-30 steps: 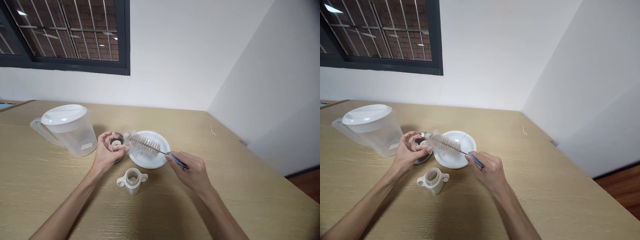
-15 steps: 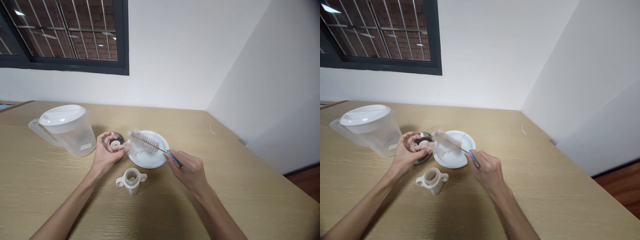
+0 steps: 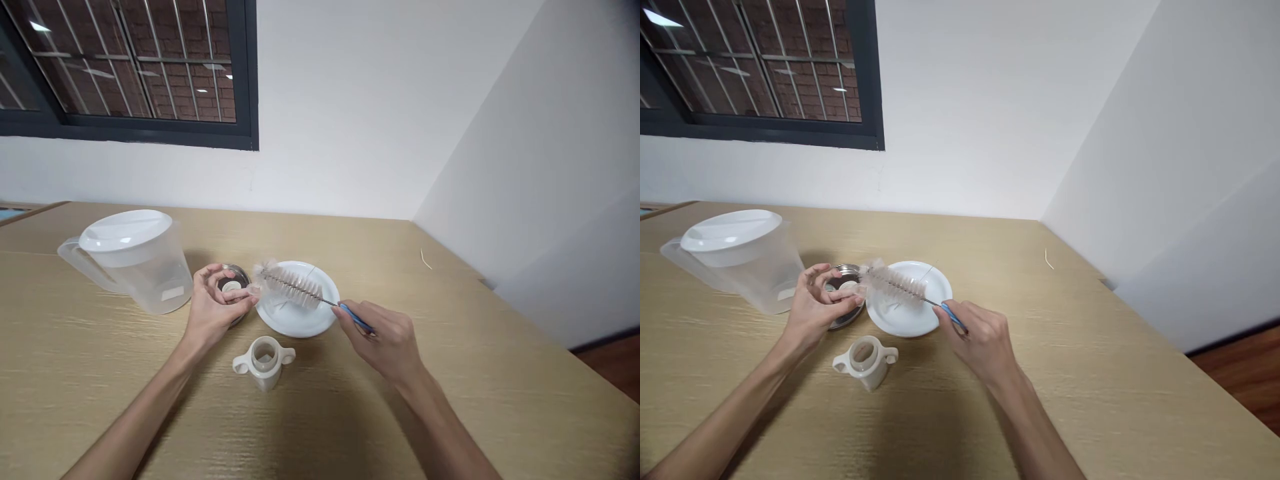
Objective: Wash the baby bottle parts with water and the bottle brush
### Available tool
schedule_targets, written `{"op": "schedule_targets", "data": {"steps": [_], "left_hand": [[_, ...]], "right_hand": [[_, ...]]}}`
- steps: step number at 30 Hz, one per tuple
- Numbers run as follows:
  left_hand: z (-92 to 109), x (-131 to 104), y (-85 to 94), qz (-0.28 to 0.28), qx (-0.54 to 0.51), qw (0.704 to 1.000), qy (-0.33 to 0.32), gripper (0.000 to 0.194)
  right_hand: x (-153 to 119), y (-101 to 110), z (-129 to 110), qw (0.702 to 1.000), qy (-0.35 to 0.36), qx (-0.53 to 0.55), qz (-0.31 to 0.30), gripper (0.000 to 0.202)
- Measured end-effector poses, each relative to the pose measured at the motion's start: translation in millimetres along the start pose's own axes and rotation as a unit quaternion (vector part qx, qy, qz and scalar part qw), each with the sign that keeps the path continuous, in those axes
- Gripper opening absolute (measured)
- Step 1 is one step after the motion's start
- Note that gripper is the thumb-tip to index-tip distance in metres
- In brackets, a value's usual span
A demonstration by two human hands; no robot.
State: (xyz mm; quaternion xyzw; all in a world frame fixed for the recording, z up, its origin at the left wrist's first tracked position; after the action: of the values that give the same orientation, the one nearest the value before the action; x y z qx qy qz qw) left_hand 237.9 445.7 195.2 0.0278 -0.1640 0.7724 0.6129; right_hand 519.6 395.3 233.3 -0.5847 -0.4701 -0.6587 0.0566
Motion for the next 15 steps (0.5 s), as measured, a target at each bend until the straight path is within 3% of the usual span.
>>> {"op": "schedule_targets", "data": {"steps": [4,8,11,15], "left_hand": [[3.5,0.3,1.2,0.000,0.000,0.999,-0.034,0.083],[9.0,1.0,2.9,-0.002,0.030,0.995,-0.093,0.079],[11.9,0.1,2.7,-0.003,0.043,0.990,-0.137,0.076],[13.7,-2.5,0.1,-0.017,0.061,0.982,-0.176,0.074]], "right_hand": [[1.9,8.2,5.5,0.999,-0.029,-0.003,0.023,0.012],[3.2,1.4,-1.5,0.999,-0.021,0.041,0.007,0.014],[2.1,-2.0,-1.6,1.000,-0.001,0.005,0.001,0.015],[1.8,4.3,7.9,0.998,-0.031,-0.040,0.028,0.015]]}}
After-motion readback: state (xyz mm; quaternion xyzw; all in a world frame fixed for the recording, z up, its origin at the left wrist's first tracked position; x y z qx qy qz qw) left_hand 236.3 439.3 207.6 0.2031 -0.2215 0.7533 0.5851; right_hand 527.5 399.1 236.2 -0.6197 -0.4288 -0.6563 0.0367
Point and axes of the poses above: each hand's wrist, its own x-axis towards the middle knuckle, its own y-axis out of the back of the hand, z = x × y, the point moved 7 cm from there along x, towards the middle knuckle
